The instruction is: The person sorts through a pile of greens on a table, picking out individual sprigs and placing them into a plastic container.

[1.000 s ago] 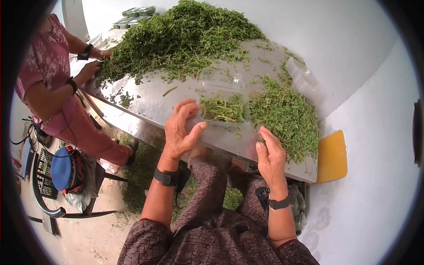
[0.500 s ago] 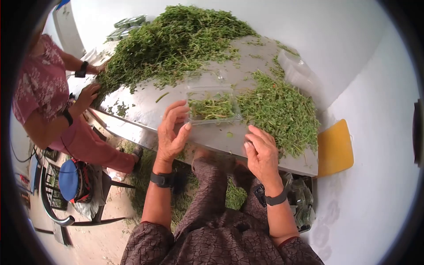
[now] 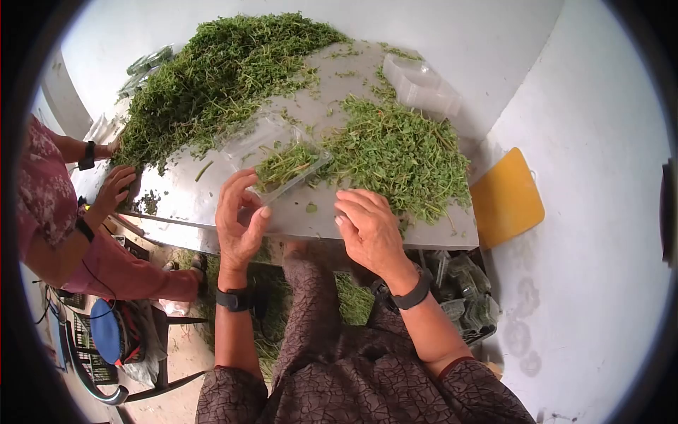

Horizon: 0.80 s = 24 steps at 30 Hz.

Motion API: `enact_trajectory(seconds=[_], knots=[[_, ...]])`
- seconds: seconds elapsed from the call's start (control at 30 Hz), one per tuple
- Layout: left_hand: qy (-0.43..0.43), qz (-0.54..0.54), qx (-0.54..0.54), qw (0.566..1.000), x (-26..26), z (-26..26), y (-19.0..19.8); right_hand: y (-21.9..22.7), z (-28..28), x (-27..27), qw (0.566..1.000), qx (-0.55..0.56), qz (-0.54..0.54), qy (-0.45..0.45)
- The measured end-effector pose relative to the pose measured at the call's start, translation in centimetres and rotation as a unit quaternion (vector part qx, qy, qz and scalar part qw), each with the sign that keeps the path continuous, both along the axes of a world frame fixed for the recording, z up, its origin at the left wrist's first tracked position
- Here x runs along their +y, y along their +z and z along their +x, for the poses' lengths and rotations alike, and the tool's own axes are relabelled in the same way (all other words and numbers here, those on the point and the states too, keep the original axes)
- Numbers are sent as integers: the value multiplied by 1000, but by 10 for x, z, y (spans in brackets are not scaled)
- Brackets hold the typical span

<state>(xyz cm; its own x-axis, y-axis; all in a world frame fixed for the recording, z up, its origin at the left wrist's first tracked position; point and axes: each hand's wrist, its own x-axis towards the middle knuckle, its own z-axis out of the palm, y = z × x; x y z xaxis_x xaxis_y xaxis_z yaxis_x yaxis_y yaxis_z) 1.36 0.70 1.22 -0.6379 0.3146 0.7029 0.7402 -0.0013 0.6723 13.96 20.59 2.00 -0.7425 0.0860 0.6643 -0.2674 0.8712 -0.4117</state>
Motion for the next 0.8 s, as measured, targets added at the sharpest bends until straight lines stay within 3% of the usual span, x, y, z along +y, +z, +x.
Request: enact_trajectory(seconds=[0.17, 0.23, 0.37, 0.47, 0.63, 0.73, 0.8], knots=[[7, 28, -47, 998, -3, -6, -6, 0, 0, -1, 1000, 6, -12, 7], [42, -34, -15, 998, -3, -2, -1, -3, -1, -1, 1000, 6, -9, 0], [39, -18, -42, 998, -2, 0, -2, -1, 0, -2, 1000, 2, -14, -1], [9, 4, -70, 998, -3, -1, -1, 11, 1, 4, 997, -18, -56, 46], [21, -1, -51, 998, -4, -3, -4, 71, 1, 53, 991, 37, 45, -120], [36, -10, -13, 999, -4, -3, -4, 101, 1, 94, 954, -144, 11, -264], [47, -18, -3, 999, -5, -3, -5, 105, -6, 121, 941, -169, 39, -291]])
